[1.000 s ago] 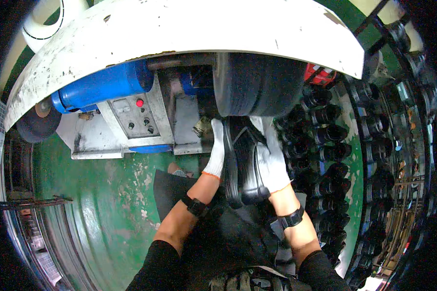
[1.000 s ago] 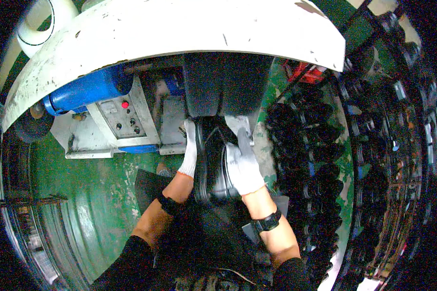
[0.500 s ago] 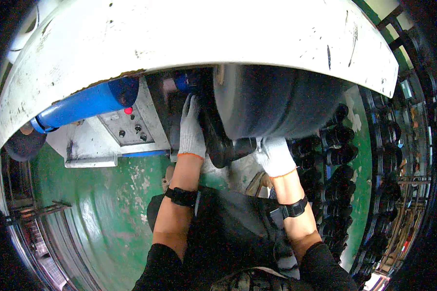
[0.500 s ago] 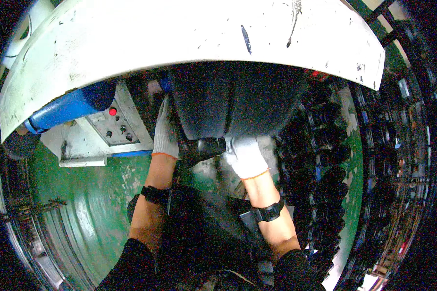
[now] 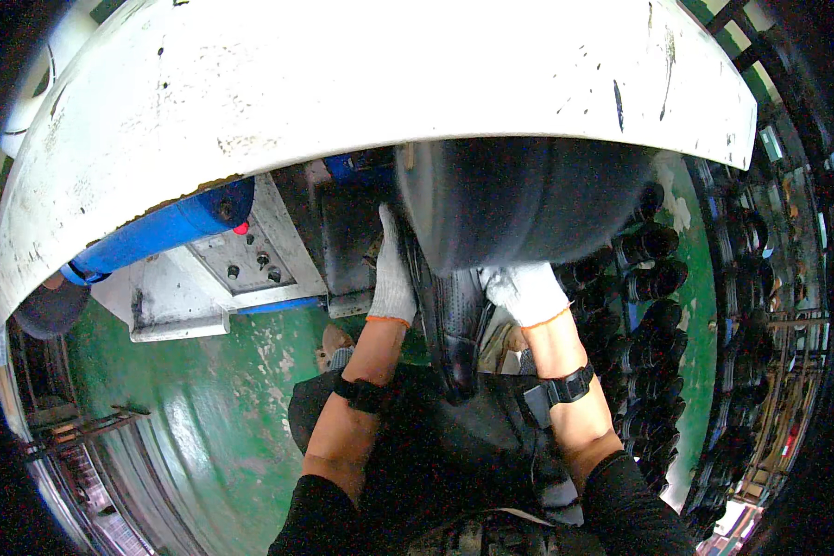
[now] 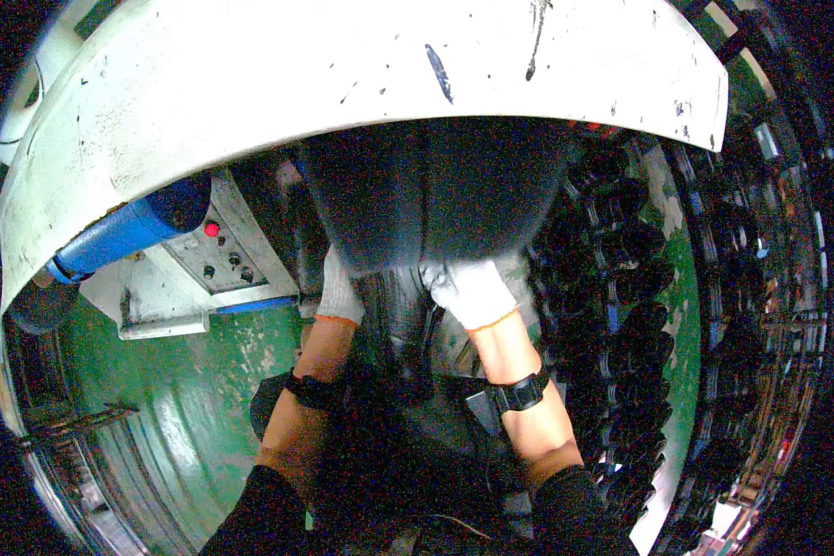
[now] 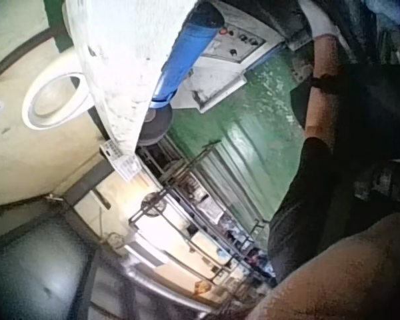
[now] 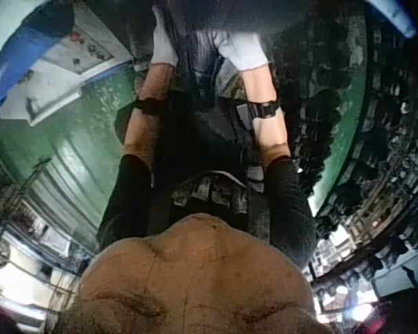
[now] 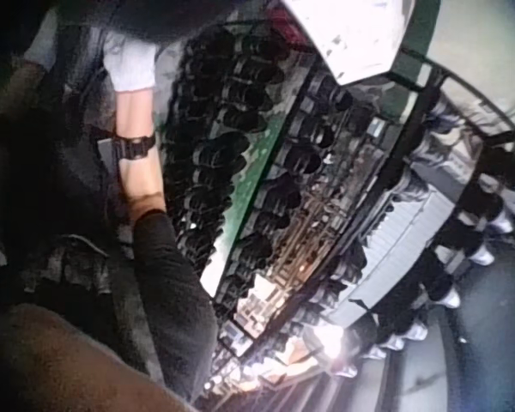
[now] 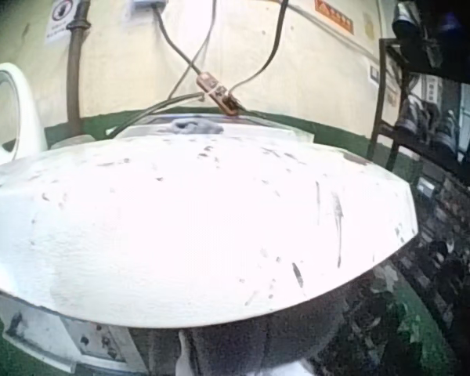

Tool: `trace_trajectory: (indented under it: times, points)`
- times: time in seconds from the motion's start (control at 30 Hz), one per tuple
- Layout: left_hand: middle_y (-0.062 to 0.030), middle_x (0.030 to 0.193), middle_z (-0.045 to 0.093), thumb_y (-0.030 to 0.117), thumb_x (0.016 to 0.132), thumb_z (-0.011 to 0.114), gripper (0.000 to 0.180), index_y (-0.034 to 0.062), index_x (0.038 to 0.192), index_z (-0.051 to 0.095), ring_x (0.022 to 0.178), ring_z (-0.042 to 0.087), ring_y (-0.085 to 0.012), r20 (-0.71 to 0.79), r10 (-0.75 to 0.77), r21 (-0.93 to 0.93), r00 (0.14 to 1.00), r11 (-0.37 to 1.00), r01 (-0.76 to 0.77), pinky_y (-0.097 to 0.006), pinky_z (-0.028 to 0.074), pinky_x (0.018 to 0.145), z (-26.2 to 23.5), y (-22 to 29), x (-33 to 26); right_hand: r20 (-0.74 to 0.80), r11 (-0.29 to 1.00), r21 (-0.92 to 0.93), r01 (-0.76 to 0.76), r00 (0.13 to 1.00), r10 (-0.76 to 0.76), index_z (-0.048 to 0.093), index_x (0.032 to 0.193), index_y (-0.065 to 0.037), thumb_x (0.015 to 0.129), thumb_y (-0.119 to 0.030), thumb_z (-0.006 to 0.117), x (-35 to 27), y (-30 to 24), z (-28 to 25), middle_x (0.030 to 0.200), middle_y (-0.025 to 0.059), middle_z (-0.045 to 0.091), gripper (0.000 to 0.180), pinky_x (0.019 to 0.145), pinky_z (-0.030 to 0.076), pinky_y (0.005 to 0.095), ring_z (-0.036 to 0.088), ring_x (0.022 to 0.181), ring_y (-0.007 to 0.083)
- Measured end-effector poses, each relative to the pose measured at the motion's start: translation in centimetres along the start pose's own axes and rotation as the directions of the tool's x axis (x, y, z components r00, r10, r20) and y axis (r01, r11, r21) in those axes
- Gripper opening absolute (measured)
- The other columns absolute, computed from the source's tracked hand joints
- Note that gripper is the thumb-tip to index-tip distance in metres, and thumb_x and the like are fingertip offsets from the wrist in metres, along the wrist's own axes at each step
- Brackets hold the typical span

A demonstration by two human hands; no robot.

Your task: Polishing black leather shoes using a rotating brush machine.

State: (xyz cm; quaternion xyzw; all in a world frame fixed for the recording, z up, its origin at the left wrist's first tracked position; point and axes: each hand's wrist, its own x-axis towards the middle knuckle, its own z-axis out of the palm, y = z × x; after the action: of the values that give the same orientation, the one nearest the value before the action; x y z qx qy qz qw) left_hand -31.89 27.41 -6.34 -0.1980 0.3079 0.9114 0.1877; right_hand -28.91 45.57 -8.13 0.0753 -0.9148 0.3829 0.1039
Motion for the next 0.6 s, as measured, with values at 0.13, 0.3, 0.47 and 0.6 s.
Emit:
trace_trajectory:
  times: [0.13,0.3,0.47,0.6]
  points:
    - [-0.0096,0.132,0.055,0.055,0.100,0.033,0.064,0.0060,0.140,0.043,0.116,0.055,-0.0228,-0.209,0.008,0.078,0.978,0.997,0.009,-0.035,0.044,0.099,1.2,2.8,-3.1,0.205,0.961,-0.139,0.239,0.956,-0.208,0.056,0.122,-0.004,0.087,-0.012,0.055,0.3,-3.2,-1.3,0.116,0.0176,0.063,0.035,0.102,0.044,0.0400,0.055,0.113,0.0343]
    - [-0.0123,0.139,0.049,0.050,0.102,0.030,0.060,0.0067,0.143,0.038,0.123,0.050,-0.0264,0.194,-0.010,-0.004,0.981,1.000,0.011,-0.037,0.039,0.106,-1.6,2.1,-3.1,0.207,0.832,-0.458,0.314,0.947,-0.244,0.056,0.124,-0.002,0.086,-0.008,0.055,0.2,-3.2,-0.5,0.128,0.0161,0.056,0.039,0.106,0.040,0.0402,0.050,0.121,0.0326]
    - [-0.0149,0.145,0.041,0.033,0.098,0.048,0.054,0.0055,0.143,0.035,0.130,0.044,-0.0318,0.500,-0.027,0.203,0.865,0.975,-0.087,-0.041,0.032,0.113,4.2,1.4,-6.0,-0.029,0.984,-0.165,0.061,0.997,-0.066,0.053,0.128,-0.001,0.075,0.001,0.054,-0.3,3.5,-2.2,0.137,0.0232,0.048,0.054,0.112,0.032,0.0440,0.041,0.128,0.0425]
    - [-0.0143,0.143,0.044,0.032,0.096,0.051,0.053,0.0069,0.141,0.039,0.127,0.045,-0.0335,0.430,0.098,0.254,0.897,0.941,-0.224,-0.044,0.034,0.111,3.0,0.1,-2.7,0.145,0.925,-0.374,0.069,0.989,-0.015,0.046,0.134,0.002,0.092,-0.001,0.044,0.1,1.5,-4.8,0.141,0.0188,0.045,0.042,0.113,0.030,0.0366,0.043,0.129,0.0314]
